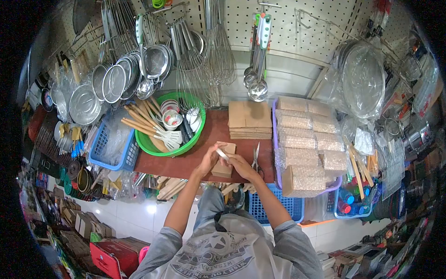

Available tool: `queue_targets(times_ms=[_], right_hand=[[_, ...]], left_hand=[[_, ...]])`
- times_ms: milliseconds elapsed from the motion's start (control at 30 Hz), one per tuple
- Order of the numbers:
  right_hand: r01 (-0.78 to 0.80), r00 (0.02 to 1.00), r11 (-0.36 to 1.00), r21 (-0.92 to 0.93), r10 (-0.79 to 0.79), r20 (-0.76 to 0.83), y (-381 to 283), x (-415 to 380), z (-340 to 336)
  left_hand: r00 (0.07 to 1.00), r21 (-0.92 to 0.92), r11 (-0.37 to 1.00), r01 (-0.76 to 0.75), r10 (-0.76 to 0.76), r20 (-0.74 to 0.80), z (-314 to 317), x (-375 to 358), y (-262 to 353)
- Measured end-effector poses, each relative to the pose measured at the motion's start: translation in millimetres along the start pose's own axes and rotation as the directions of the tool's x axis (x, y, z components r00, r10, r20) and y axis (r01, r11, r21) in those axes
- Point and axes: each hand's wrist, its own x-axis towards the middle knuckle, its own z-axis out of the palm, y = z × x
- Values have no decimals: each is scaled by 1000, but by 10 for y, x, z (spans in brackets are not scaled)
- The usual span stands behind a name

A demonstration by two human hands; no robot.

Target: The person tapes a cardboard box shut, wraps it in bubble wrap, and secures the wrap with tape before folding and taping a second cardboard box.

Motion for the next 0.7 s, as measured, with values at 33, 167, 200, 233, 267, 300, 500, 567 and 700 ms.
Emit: queue_targets(times_ms=[33, 167, 200, 233, 267, 300, 500, 567, 700], right_hand=[[-13, 1000, 1000, 1, 13, -26, 2, -17, 7], [-8, 1000, 999, -41, 8, -4, -23, -1, -30], [7, 1000, 998, -63, -5, 30, -30, 5, -62], [-2, 1000, 998, -61, 3, 23, 30, 10, -90], [-9, 1000, 998, -61, 10, 16, 132, 32, -127], [-16, 1000, 998, -60, 16, 9, 128, 55, -130], [-27, 998, 999, -27, 28, 62, 56, 32, -86], [-33, 997, 999, -12, 34, 71, 36, 35, -77], [-40, 999, 999, -14, 39, -5, 49, -4, -52]], left_hand=[[999, -4, 1000, 14, -14, 36, -20, 5, 14], [999, 77, 997, -10, 7, 32, -183, 64, -92], [999, 120, 992, -32, 33, -2, -165, 73, -99], [999, 197, 980, -43, 47, -15, -144, 61, -119], [998, 273, 961, -53, 63, -26, -124, 54, -134], [996, 348, 935, -62, 79, -37, -105, 52, -124], [991, 95, 994, -49, 61, -122, -52, 51, -100], [1000, -47, 999, 24, -24, -16, -48, 3, 16], [999, 32, 999, 31, -30, -34, -68, 1, 23]])
